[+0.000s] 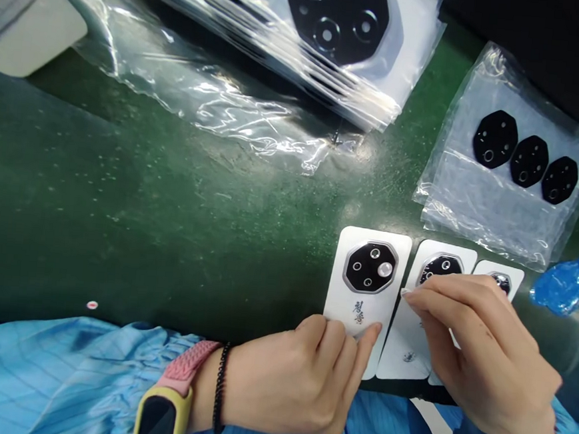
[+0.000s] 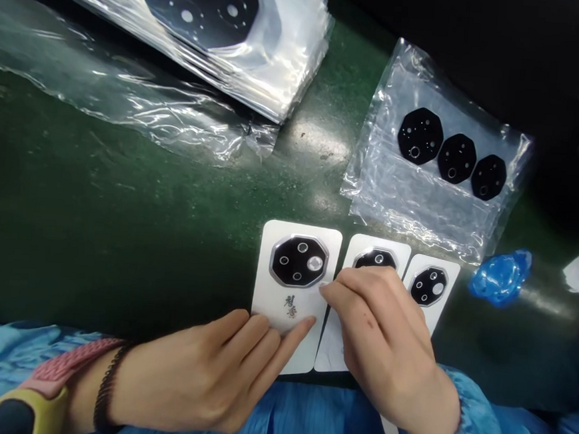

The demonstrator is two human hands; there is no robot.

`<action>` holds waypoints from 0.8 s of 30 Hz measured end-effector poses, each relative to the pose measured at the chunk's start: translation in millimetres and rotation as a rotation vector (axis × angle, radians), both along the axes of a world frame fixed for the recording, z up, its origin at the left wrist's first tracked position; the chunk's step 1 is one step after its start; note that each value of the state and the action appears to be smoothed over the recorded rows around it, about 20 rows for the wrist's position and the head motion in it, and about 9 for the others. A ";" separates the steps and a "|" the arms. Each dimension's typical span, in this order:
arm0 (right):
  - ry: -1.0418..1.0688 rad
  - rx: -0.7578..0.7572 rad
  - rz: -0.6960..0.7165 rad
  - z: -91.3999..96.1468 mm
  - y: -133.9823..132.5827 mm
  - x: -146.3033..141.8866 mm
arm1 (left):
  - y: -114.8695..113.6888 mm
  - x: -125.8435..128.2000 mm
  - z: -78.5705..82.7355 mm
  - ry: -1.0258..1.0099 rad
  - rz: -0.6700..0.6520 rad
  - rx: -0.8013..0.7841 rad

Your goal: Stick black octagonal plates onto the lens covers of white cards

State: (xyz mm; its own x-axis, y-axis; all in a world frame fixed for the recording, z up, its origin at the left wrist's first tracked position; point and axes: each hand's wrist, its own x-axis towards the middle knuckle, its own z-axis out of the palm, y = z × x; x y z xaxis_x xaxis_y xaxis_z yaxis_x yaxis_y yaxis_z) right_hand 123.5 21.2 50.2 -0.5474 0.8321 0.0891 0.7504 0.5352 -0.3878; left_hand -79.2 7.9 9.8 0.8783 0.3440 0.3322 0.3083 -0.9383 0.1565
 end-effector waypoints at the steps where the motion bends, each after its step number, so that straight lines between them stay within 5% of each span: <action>1: 0.004 -0.005 0.000 -0.7 0.1 -0.1 | 0.0 -0.3 0.0 -0.003 -0.001 -0.002; 11: 0.030 -0.109 0.049 -9.2 1.8 -6.3 | 0.3 2.7 -1.2 -0.021 0.018 -0.018; 24: 0.010 0.049 0.139 -14.2 5.4 -18.0 | -2.4 1.1 -3.1 -0.041 0.026 -0.068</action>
